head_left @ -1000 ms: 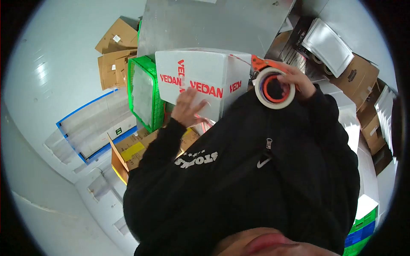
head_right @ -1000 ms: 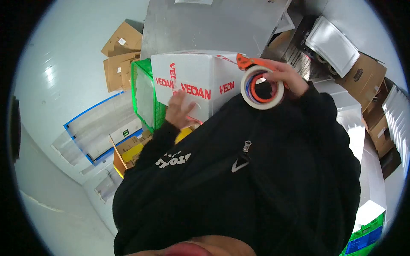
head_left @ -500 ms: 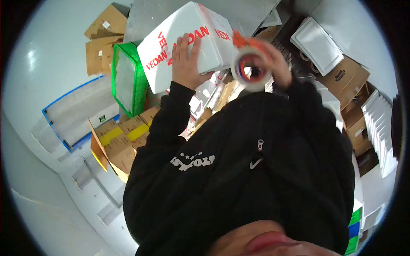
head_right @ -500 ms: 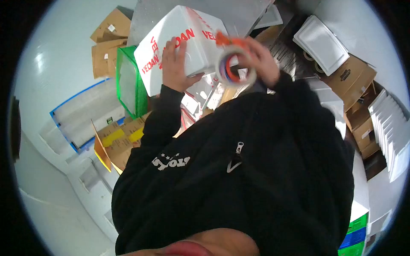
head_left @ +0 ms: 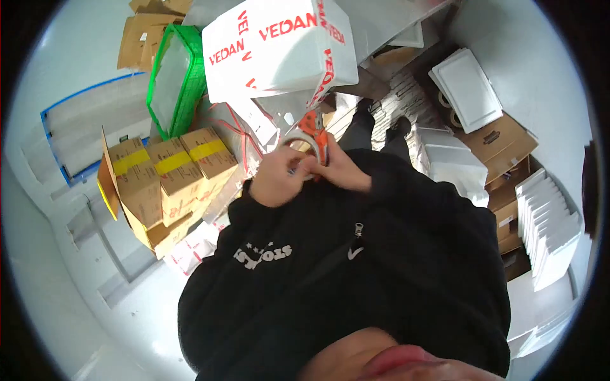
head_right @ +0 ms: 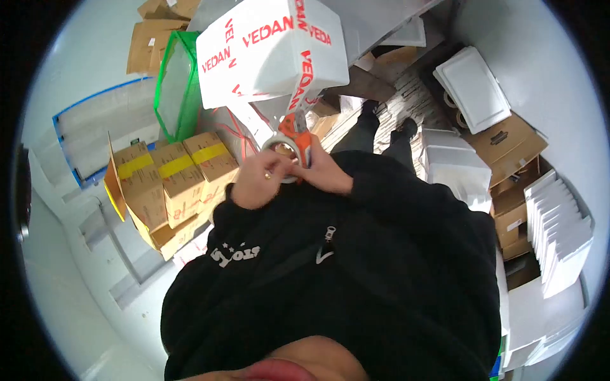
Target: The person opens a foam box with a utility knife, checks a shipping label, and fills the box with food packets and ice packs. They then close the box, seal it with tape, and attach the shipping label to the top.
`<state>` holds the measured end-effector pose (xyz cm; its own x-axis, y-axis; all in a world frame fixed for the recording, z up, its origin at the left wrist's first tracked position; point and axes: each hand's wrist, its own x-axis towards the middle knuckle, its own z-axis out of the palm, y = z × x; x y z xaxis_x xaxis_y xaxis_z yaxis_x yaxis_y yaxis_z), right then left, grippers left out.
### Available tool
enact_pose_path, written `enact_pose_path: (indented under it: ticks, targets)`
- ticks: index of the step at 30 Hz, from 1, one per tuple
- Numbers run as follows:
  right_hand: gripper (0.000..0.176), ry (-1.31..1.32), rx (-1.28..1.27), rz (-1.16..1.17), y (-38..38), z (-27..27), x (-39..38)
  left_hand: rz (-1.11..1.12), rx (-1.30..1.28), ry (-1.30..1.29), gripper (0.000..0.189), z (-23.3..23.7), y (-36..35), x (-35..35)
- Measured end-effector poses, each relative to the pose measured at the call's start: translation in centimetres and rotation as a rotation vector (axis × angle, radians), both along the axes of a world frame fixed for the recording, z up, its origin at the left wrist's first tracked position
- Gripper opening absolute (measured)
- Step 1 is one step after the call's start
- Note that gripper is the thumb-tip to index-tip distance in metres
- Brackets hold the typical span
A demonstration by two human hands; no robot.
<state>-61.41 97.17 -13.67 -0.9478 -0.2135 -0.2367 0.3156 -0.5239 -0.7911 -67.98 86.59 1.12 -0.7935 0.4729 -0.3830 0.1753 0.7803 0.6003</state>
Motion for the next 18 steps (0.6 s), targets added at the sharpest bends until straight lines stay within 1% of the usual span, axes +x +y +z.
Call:
enact_pose_path:
  ticks: [1,2,3,4,5,6,8,9,10,12,13,14,16,17,18]
  targets:
    - [0.074,0.094,0.033,-0.023,-1.0,-0.1,-0.3,-0.056,-0.087,0.086,0.031,-1.4,-0.4,0.7]
    - [0.074,0.098,0.041,0.012,-1.6,-0.2,-0.2,-0.104,-0.176,0.171,0.041,-2.6,-0.8,1.0]
    - [0.069,0.164,0.014,0.007,-1.9,0.3,-0.8,-0.069,-0.168,0.180,0.041,-2.8,-0.6,0.3]
    - [0.064,0.233,-0.014,-0.002,-2.1,0.6,-1.6,-0.016,-0.262,0.056,0.042,-2.7,-0.3,-1.0]
    - [0.059,0.353,0.168,0.224,-1.0,-0.4,-2.2,0.036,-0.351,-0.072,0.044,-2.6,-0.3,-1.7]
    - [0.052,0.342,0.302,0.377,0.9,-0.7,-2.5,0.065,-0.336,-0.065,0.044,-2.9,-0.9,-1.7]
    - [0.033,0.248,0.640,0.644,8.2,4.0,-5.6,0.023,-0.381,0.238,0.040,-3.8,-2.1,-2.1]
    - [0.022,0.107,0.522,0.274,11.9,3.2,-6.5,0.006,-0.332,0.293,0.036,-3.6,-2.4,-2.2]
    - [0.032,0.122,0.527,-0.019,13.3,3.8,-9.3,0.035,-0.321,0.302,0.036,-3.8,-2.6,-2.7]
    - [0.054,0.191,0.604,-0.610,16.1,5.0,-14.8,-0.080,-0.247,0.559,0.032,-4.1,-3.3,-2.7]
    - [0.055,0.155,0.478,-0.647,15.7,3.6,-18.8,-0.126,-0.282,0.511,0.034,-4.0,-3.5,-3.3]
    - [0.058,0.122,0.352,-0.681,15.3,2.6,-22.0,-0.115,-0.273,0.522,0.034,-4.1,-3.7,-4.0]
    - [0.062,0.391,0.625,-0.352,13.4,3.2,-25.9,-0.256,-0.239,0.562,0.039,-4.4,-4.4,-5.3]
    - [0.057,0.374,0.611,-0.336,13.0,3.4,-26.4,-0.229,-0.221,0.514,0.046,-5.4,-4.9,-6.0]
    - [0.053,0.353,0.600,-0.320,13.1,3.4,-26.5,-0.197,-0.225,0.515,0.046,-5.3,-6.1,-7.2]
